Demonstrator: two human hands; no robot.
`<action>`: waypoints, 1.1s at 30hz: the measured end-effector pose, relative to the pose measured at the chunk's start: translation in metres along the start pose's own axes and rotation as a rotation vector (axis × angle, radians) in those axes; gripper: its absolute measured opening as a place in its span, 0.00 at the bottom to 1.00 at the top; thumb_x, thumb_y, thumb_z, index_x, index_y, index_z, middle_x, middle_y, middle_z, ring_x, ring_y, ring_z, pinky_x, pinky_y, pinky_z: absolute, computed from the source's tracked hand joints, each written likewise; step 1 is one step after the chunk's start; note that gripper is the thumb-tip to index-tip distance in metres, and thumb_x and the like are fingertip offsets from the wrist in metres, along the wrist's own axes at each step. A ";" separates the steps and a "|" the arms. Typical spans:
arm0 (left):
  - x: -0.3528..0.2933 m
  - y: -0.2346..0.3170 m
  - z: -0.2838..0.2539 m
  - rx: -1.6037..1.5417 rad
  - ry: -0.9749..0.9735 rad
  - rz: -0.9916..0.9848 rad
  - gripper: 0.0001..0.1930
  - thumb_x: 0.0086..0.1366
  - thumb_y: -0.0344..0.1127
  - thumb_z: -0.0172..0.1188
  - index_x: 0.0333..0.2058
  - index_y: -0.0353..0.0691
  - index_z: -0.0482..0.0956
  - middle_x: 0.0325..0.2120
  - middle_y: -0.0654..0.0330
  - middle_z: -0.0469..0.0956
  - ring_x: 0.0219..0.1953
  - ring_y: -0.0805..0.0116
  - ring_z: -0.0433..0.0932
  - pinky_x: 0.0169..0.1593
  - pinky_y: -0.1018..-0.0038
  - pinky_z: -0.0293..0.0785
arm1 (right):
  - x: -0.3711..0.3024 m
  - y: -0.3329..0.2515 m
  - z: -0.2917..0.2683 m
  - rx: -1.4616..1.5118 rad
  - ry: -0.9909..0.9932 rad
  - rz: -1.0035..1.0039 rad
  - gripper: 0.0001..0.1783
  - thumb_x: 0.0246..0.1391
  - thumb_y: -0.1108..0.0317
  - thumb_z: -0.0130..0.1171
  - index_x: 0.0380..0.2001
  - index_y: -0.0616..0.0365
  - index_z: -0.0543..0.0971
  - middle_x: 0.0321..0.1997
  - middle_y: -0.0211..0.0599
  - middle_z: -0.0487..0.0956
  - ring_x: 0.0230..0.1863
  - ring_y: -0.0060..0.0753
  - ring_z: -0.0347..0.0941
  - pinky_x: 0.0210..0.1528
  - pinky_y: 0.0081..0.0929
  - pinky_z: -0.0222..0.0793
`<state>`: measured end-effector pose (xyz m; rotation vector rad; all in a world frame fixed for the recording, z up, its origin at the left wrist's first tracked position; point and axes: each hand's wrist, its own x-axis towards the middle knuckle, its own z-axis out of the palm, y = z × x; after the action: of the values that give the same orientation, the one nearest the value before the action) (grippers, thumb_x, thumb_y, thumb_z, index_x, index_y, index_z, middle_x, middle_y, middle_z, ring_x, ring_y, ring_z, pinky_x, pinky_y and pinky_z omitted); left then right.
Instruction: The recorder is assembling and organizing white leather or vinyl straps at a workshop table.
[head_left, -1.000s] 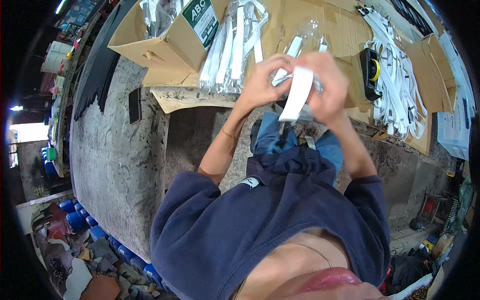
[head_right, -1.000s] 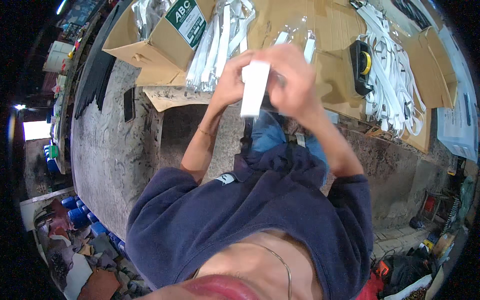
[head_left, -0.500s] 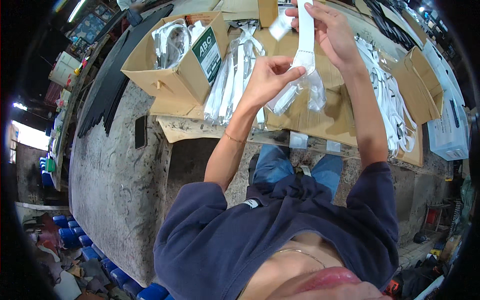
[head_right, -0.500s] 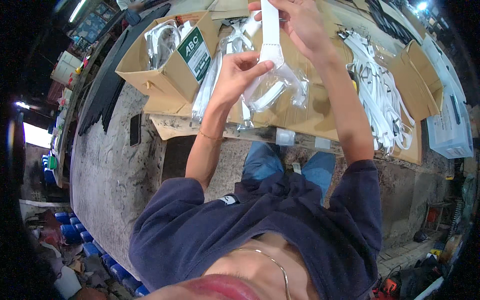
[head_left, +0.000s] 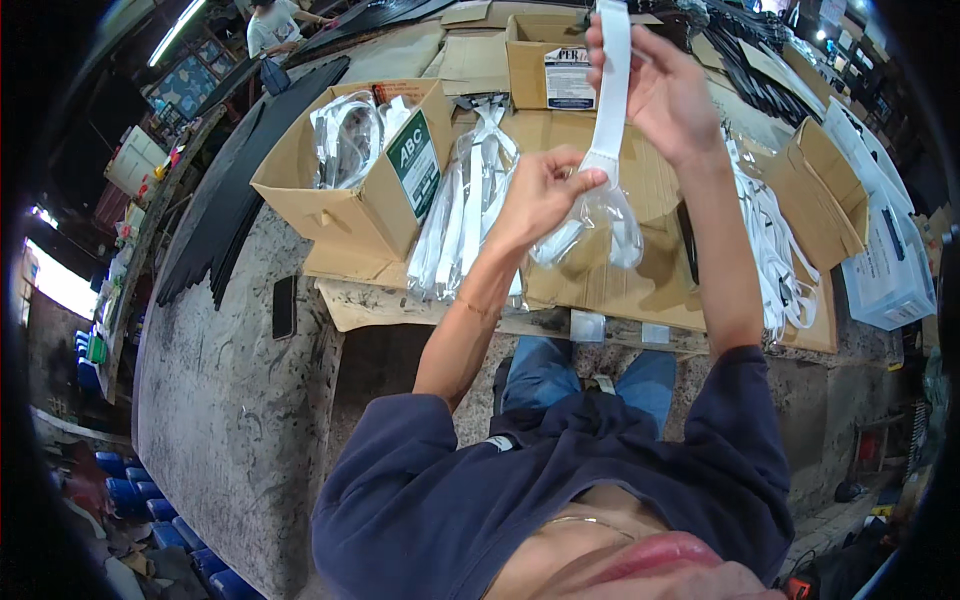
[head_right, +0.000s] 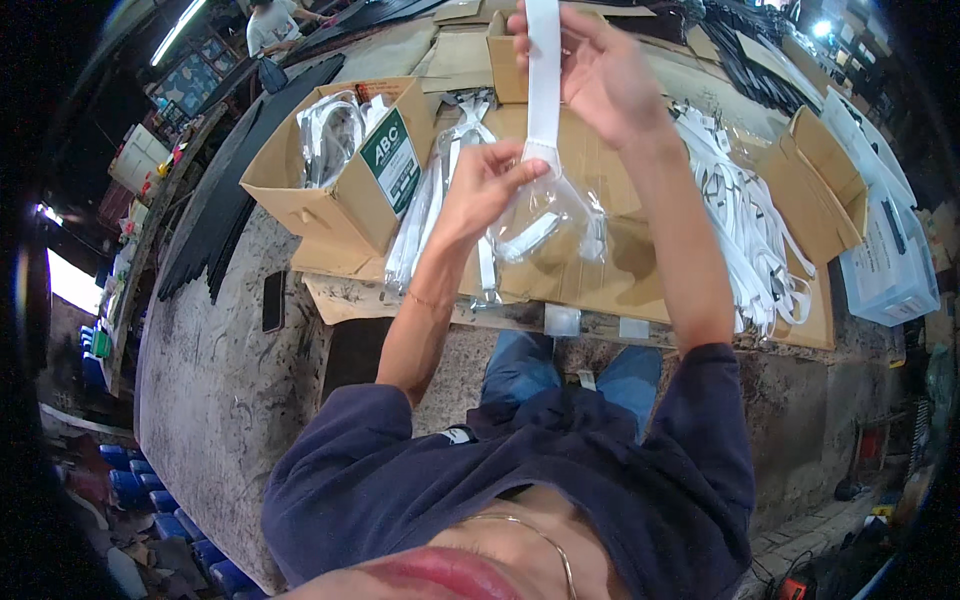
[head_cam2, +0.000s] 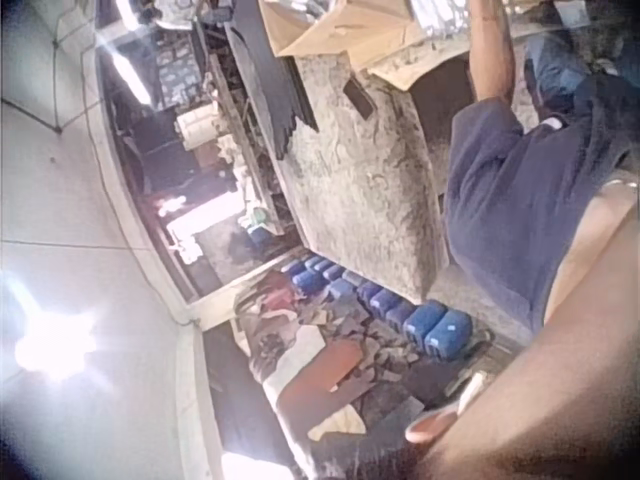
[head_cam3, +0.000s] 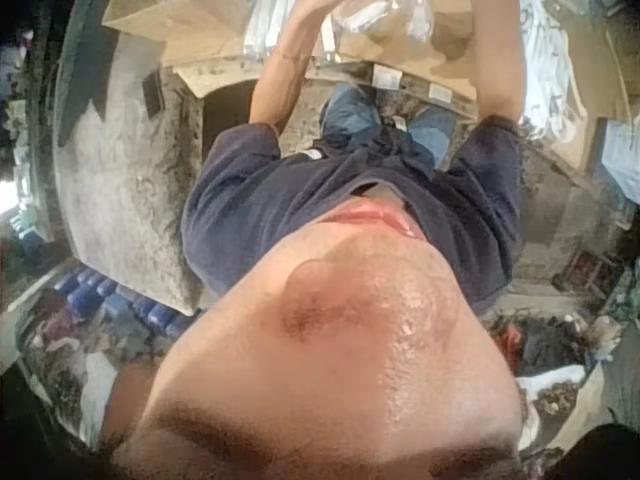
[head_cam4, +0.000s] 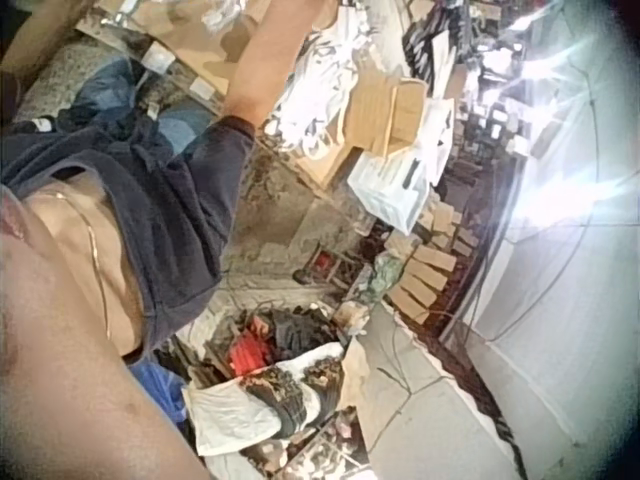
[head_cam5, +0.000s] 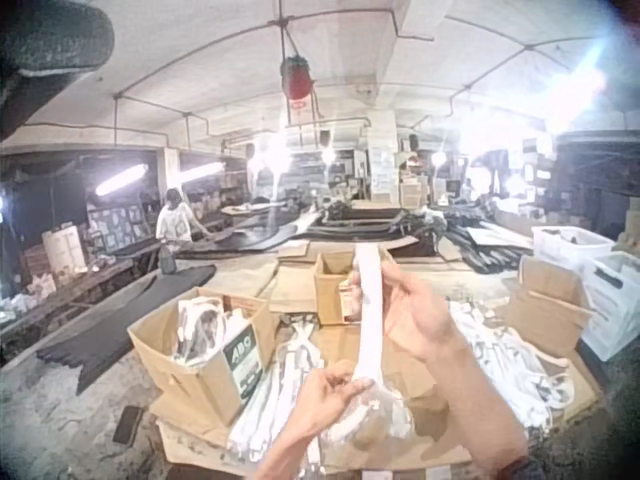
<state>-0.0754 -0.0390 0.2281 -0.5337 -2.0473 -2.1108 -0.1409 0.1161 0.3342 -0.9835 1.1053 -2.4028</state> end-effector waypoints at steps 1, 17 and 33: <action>0.005 0.008 -0.003 -0.008 -0.028 -0.019 0.10 0.59 0.30 0.65 0.38 0.31 0.83 0.26 0.64 0.80 0.30 0.80 0.73 0.35 0.80 0.69 | 0.005 -0.008 0.000 0.070 -0.150 -0.004 0.23 0.67 0.62 0.39 0.56 0.70 0.67 0.49 0.43 0.77 0.49 0.31 0.73 0.53 0.32 0.71; 0.121 0.095 0.006 0.026 0.247 0.700 0.13 0.63 0.40 0.62 0.38 0.34 0.82 0.22 0.70 0.76 0.25 0.84 0.67 0.29 0.82 0.63 | 0.121 -0.117 0.087 -1.235 0.252 -0.929 0.13 0.52 0.66 0.60 0.22 0.66 0.82 0.16 0.29 0.76 0.19 0.20 0.69 0.25 0.24 0.64; 0.126 0.136 -0.038 0.191 -0.118 0.436 0.14 0.64 0.34 0.59 0.44 0.30 0.80 0.35 0.61 0.81 0.37 0.77 0.77 0.43 0.80 0.71 | 0.151 -0.146 0.090 -1.424 0.277 -0.729 0.16 0.45 0.65 0.60 0.11 0.65 0.77 0.09 0.27 0.70 0.14 0.17 0.63 0.17 0.26 0.55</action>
<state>-0.1498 -0.0673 0.3998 -0.9873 -1.9402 -1.6515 -0.1855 0.0819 0.5555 -1.6085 3.1673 -1.9089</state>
